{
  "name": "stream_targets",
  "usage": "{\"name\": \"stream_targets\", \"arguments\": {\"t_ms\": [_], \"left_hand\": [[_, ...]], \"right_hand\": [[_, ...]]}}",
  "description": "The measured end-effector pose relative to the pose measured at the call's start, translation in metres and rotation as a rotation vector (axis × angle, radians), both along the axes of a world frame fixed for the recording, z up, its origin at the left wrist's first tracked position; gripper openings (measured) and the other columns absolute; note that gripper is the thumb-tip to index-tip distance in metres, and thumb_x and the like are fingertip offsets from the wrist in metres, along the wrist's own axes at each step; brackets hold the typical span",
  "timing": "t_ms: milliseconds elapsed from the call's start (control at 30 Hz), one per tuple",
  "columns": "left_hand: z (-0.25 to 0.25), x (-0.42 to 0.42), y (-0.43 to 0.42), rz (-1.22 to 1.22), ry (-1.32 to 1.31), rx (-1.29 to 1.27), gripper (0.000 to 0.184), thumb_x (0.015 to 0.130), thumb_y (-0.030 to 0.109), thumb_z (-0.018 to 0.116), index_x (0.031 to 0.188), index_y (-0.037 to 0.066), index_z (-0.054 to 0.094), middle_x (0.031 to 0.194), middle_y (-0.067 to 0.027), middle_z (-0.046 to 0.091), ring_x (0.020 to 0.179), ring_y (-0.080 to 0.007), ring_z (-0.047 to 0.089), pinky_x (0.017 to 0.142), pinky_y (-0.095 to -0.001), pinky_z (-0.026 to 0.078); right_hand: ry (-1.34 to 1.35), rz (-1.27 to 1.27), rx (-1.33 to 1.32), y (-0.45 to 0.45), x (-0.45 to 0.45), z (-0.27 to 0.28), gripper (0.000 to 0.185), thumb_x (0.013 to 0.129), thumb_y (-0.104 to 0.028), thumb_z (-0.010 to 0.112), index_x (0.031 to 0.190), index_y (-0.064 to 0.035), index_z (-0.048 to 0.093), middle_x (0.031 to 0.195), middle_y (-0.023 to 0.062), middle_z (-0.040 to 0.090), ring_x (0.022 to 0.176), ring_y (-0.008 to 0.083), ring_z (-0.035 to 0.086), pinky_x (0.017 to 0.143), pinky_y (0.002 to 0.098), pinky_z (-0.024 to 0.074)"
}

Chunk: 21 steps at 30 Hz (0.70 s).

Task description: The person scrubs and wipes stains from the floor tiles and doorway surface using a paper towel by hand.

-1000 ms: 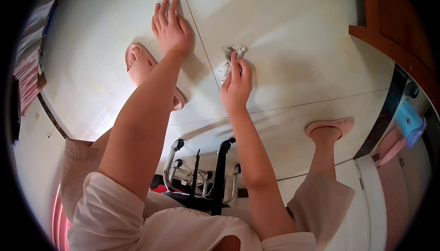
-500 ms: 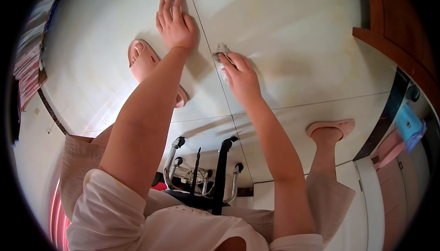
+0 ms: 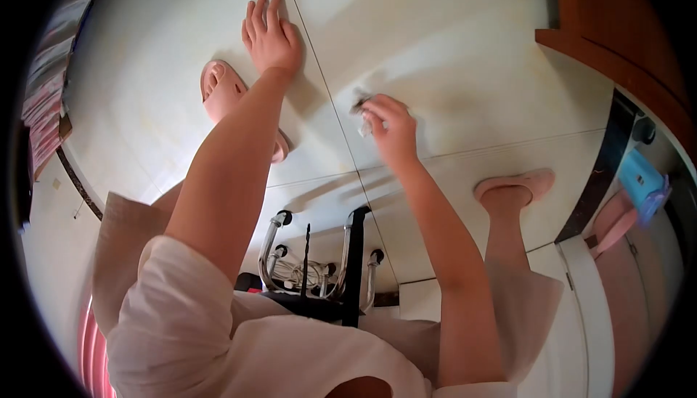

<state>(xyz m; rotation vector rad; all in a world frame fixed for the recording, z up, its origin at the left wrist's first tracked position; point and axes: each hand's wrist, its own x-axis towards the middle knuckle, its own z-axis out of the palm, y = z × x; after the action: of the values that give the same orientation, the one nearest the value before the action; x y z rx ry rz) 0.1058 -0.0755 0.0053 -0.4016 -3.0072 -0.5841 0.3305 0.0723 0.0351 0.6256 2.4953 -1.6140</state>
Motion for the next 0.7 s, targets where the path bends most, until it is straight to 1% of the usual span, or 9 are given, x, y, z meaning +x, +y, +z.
{"name": "stream_targets", "arguments": {"t_ms": [33,67,133,200,267,400,467,567,700], "left_hand": [[-0.001,0.0,0.0,0.002,-0.003,0.009,0.053,0.09,0.02,0.044,0.143,0.022,0.045,0.153,-0.0044,0.037,0.147,-0.0267,0.025,0.121,-0.0475,0.015],[-0.002,-0.002,0.0,0.006,0.003,0.022,0.053,0.09,0.02,0.044,0.143,0.022,0.045,0.153,-0.0044,0.037,0.147,-0.0267,0.025,0.121,-0.0475,0.015],[-0.007,-0.001,-0.003,-0.007,-0.01,-0.082,0.054,0.094,0.021,0.038,0.148,0.025,0.037,0.155,-0.0053,0.033,0.148,-0.027,0.022,0.122,-0.0454,0.014],[-0.014,-0.003,-0.009,-0.037,0.008,-0.115,0.054,0.093,0.022,0.043,0.147,0.023,0.04,0.155,-0.0059,0.034,0.148,-0.0279,0.023,0.12,-0.0461,0.018],[0.002,-0.01,-0.007,-0.054,0.022,-0.149,0.054,0.092,0.023,0.048,0.146,0.02,0.043,0.154,-0.0064,0.035,0.147,-0.0289,0.024,0.119,-0.0469,0.023],[0.06,-0.016,-0.001,-0.036,-0.584,-0.208,0.042,0.086,0.019,0.062,0.128,0.016,0.059,0.142,-0.0105,0.05,0.136,-0.0312,0.042,0.108,-0.0464,0.04],[0.067,0.005,0.013,-0.057,-0.517,0.156,0.037,0.083,0.017,0.069,0.12,0.015,0.064,0.128,-0.0096,0.062,0.121,-0.0274,0.057,0.102,-0.0423,0.045],[0.169,0.044,0.074,-0.28,-0.851,0.632,0.047,0.079,0.013,0.077,0.124,0.012,0.063,0.12,-0.0077,0.066,0.114,-0.0197,0.061,0.101,-0.0385,0.046],[0.297,0.1,0.132,-0.741,-1.04,1.023,0.06,0.074,0.005,0.081,0.129,0.009,0.059,0.119,-0.0024,0.064,0.111,-0.0149,0.058,0.1,-0.0337,0.044]], "right_hand": [[-0.226,-0.303,-0.425,0.006,0.002,0.006,0.027,0.088,0.0,0.066,0.114,-0.0042,0.067,0.115,0.0016,0.064,0.099,0.013,0.06,0.079,0.0261,0.0539],[-0.218,-0.299,-0.413,0.015,0.004,0.013,0.027,0.088,0.0,0.066,0.114,-0.0042,0.067,0.115,0.0016,0.064,0.099,0.013,0.06,0.079,0.0261,0.0539],[-0.18,-0.827,-1.155,0.038,0.002,0.04,0.031,0.096,-0.002,0.059,0.127,0.0022,0.058,0.119,0.0052,0.062,0.104,0.0114,0.059,0.085,0.0242,0.0511],[-0.14,-0.802,-1.212,0.061,-0.008,0.082,0.038,0.097,0.0,0.056,0.133,0.0064,0.05,0.121,0.0075,0.061,0.109,0.0144,0.06,0.092,0.0263,0.0504],[-0.184,-0.869,-1.275,0.079,-0.01,0.115,0.037,0.1,-0.005,0.052,0.137,-0.002,0.048,0.127,0.0084,0.059,0.117,0.0193,0.058,0.1,0.0312,0.0493],[-0.101,-0.807,-1.311,0.103,-0.011,0.168,0.035,0.102,-0.007,0.049,0.136,-0.0043,0.049,0.13,0.0088,0.058,0.119,0.0219,0.058,0.105,0.0352,0.0473],[-0.021,-0.645,-1.501,0.119,-0.001,0.189,0.036,0.101,-0.008,0.05,0.137,-0.0066,0.048,0.132,0.0079,0.057,0.119,0.0231,0.058,0.104,0.0375,0.0479],[0.097,-0.421,-1.756,0.132,0.008,0.238,0.038,0.099,-0.006,0.05,0.138,-0.0079,0.048,0.131,0.007,0.057,0.12,0.0234,0.058,0.103,0.0382,0.0488],[0.091,-0.47,-1.518,0.135,0.027,0.307,0.04,0.098,-0.007,0.052,0.138,-0.0084,0.047,0.129,0.0079,0.058,0.119,0.0232,0.058,0.101,0.0385,0.05]]}}
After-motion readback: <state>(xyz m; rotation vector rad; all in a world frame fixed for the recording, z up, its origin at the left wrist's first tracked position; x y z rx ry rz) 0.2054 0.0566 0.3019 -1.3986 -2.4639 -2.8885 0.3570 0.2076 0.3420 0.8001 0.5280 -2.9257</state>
